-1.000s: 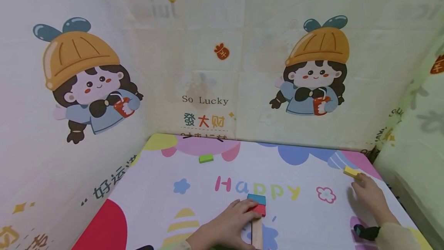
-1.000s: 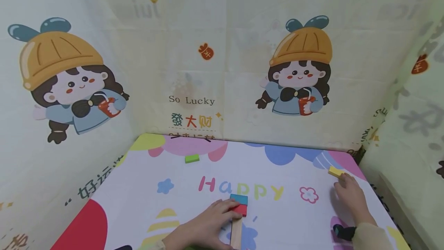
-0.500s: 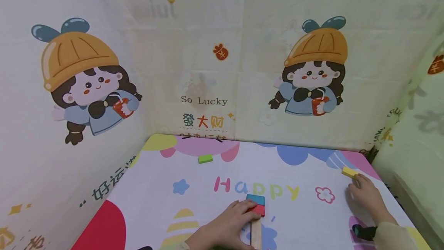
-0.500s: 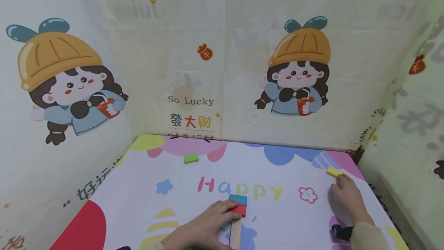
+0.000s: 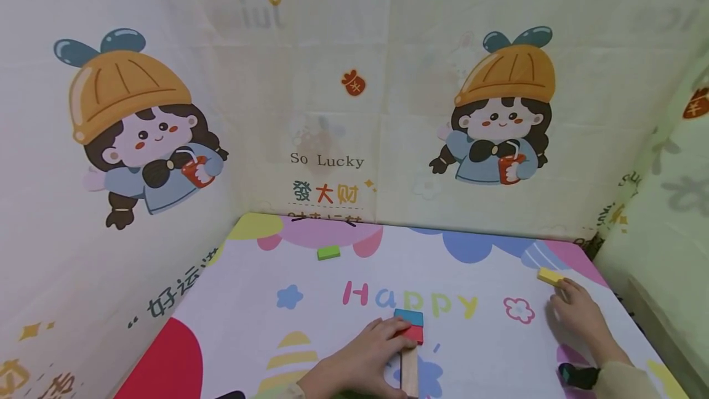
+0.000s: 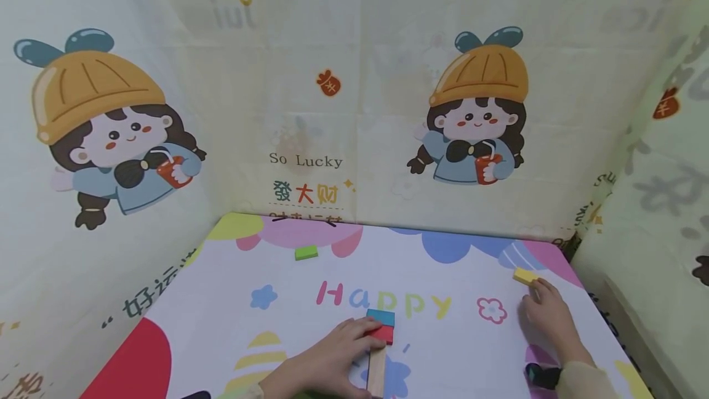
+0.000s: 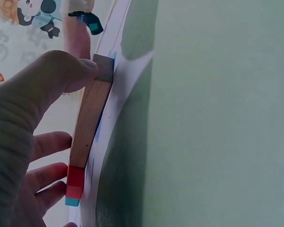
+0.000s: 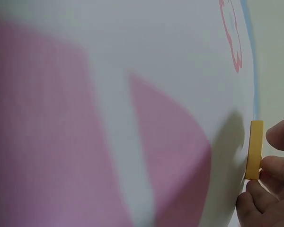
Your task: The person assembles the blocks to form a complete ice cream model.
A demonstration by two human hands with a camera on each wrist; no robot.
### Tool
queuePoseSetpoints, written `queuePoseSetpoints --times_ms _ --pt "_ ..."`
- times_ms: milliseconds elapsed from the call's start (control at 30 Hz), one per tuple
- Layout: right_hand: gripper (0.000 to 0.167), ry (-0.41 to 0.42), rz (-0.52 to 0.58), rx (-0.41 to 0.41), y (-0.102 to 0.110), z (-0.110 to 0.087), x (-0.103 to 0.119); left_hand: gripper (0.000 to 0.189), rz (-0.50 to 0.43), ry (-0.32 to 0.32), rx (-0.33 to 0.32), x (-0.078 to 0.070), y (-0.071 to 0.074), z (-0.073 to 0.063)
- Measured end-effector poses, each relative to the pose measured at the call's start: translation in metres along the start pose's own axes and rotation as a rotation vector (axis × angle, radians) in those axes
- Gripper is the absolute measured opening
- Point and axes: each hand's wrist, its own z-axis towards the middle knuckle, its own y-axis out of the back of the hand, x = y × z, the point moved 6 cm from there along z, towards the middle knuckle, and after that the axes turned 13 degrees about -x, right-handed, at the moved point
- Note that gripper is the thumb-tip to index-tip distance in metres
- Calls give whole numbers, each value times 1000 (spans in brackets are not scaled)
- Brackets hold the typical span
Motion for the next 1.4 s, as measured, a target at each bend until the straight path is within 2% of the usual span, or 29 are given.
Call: queuePoseSetpoints --times_ms 100,400,700,800,1233,1400 --pt "63 34 -6 10 -3 -3 6 75 1 -1 2 0 -1 -1" --pt "65 42 29 47 -12 -11 24 75 10 0 5 0 0 0" --pt "63 103 3 52 -22 -14 45 76 35 -1 -7 -1 3 1" --pt "63 96 -3 58 -26 -17 54 76 36 1 -10 -1 3 1" --pt "60 95 43 62 -43 -33 91 74 3 12 -4 0 3 0" --pt "57 140 56 48 -49 -38 103 74 -12 19 -2 -1 3 -1"
